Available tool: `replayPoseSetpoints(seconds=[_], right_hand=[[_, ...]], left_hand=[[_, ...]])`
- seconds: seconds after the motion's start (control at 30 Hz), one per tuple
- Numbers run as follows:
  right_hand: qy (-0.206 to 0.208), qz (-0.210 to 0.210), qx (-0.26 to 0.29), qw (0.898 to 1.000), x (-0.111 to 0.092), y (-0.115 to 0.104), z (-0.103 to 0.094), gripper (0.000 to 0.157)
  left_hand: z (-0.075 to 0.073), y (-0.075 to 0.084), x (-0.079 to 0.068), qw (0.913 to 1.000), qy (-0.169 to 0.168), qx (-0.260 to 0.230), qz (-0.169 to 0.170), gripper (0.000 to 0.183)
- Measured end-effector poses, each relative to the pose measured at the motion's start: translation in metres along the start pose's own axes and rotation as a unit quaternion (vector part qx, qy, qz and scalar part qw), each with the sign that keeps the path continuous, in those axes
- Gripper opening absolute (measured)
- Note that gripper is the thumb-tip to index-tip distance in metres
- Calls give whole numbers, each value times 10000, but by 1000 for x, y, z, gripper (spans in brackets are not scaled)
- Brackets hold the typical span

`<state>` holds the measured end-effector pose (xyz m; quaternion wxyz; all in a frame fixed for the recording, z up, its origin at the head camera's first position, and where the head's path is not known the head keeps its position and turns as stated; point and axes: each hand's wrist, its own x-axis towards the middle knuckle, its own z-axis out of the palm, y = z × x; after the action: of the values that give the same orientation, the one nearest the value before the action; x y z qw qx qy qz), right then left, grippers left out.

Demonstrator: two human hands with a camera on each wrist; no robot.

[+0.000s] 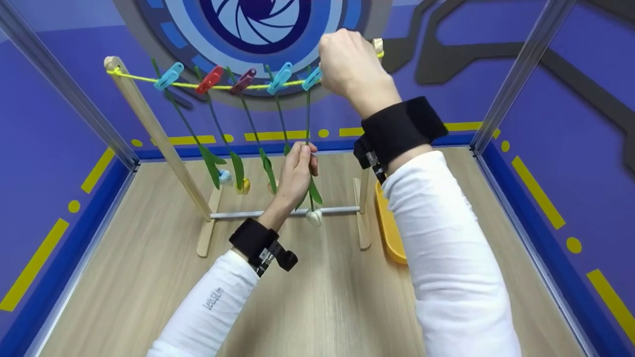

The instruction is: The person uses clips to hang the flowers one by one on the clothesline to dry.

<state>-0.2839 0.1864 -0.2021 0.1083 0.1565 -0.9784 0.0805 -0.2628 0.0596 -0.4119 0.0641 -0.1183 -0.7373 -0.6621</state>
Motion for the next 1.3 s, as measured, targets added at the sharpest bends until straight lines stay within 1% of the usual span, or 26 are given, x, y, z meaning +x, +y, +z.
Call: replayPoseSetpoints(seconds=[0.13,0.23,0.3,0.4,0.43,0.5,0.57,0.6,0.63,0.7,0.8,0.87,0.97,1.13,1.2,1.3], right_hand=[[-235,56,44,9997,2,0,1,36],[-354,75,17,9993,3,1,1,37],[-373,58,5,9993,3,0,1,37],[-295,-4,32,9996,1,0,3,37],[-238,0,54,9997,1,0,4,37],[2,-30,144,9999,-1,-1,7,37],[407,-59,320,9986,-4,-1,12,37],[700,-107,426,9966,-6,-2,14,37],[1036,-173,520,9931,-8,-2,17,36],[1786,-395,713,9805,-10,-3,25,37],[2738,-705,927,9547,-15,-5,38,36],[3166,-872,1017,9391,-19,-6,48,36],[3582,-939,1208,9210,-29,-6,63,34],[3900,-934,1602,9020,-48,-4,93,26],[3912,-924,1662,9004,-55,-2,107,23],[3859,-857,1633,9039,-66,4,130,21]], left_hand=[[-1,0,0,9999,-2,143,18,28],[-2,-1,1,9999,-34,114,24,29],[-2,-1,2,10000,-40,87,11,29],[-4,-2,2,10000,-33,85,-35,29],[-4,-2,2,9999,-35,103,-38,29],[-5,-3,1,9999,-42,124,11,29],[-6,-2,1,9999,-64,118,97,28],[-6,-1,1,9998,-79,103,132,28],[-7,0,1,9998,-88,94,169,28],[-7,2,0,9997,-116,95,218,29],[-9,4,-2,9994,-167,180,244,30],[-10,4,-3,9990,-217,301,249,30],[-11,3,-5,9979,-310,497,279,31],[-14,-1,-9,9923,-496,1085,339,35],[-16,-3,-11,9883,-596,1363,324,38],[-20,-9,-14,9844,-663,1606,290,40]])
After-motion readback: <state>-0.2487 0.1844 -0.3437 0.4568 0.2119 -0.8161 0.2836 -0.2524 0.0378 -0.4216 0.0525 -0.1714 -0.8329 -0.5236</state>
